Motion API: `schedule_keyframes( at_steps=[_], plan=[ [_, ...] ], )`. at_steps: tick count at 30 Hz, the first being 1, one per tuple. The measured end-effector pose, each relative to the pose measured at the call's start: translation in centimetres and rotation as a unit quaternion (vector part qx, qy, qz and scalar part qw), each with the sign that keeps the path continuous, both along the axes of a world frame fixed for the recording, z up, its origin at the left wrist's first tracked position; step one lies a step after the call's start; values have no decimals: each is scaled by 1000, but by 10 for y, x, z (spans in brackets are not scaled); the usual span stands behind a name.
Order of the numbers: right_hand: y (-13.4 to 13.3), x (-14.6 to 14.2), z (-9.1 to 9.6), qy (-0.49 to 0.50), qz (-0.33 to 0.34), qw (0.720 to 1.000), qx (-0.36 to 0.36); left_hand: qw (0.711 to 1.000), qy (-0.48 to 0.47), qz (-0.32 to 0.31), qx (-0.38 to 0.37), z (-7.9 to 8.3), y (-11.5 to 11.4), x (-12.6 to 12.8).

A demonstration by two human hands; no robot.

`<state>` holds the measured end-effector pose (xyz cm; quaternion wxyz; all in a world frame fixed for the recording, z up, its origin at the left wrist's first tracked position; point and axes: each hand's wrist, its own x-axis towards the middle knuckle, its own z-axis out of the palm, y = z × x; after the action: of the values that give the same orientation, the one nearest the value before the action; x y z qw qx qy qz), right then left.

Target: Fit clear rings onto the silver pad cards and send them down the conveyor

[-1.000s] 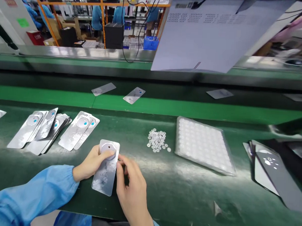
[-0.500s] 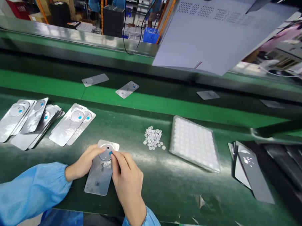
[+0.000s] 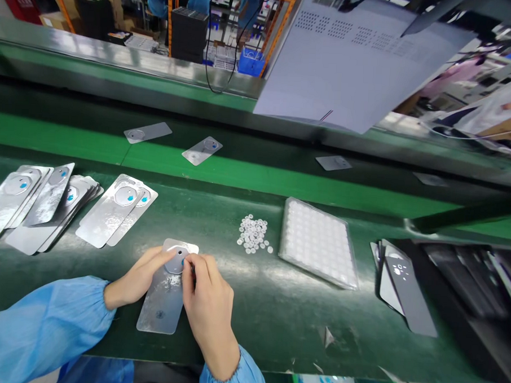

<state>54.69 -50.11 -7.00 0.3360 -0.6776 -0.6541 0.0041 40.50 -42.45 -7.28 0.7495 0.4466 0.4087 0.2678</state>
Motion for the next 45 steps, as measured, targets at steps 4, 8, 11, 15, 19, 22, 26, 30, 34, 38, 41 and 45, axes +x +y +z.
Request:
schedule_keyframes(
  at_steps=[4,8,11,15,19,22,26,30,34,38,41,45],
  plan=[
    [-1,1,-4,1,4,1000,-2,1000,-14,10,-9,3,1,2],
    [0,2,-8,58,29,998,6,999,12,50,-6,3,3,3],
    [2,0,-5,152,33,988,23,995,37,89,-12,0,4,3],
    [-8,6,5,299,-18,954,18,994,-30,60,-90,1,5,4],
    [-61,67,0,388,-211,897,22,980,-116,14,-162,6,5,4],
    [-131,145,-21,392,-408,818,100,981,-114,9,-156,8,6,4],
    [-218,222,-41,237,-559,792,-67,984,-88,18,-157,9,8,5],
    [-214,211,-39,30,-527,846,-74,983,-83,24,-164,10,11,7],
    [-117,155,-26,37,-293,955,35,984,-77,23,-158,9,11,5],
    [-27,129,-21,50,-87,995,-6,986,-65,19,-152,5,11,2],
    [-5,128,-23,20,-58,998,-28,986,-69,15,-149,3,12,0],
    [-39,123,-21,-16,-19,997,-77,986,-77,12,-145,4,13,2]
  ],
)
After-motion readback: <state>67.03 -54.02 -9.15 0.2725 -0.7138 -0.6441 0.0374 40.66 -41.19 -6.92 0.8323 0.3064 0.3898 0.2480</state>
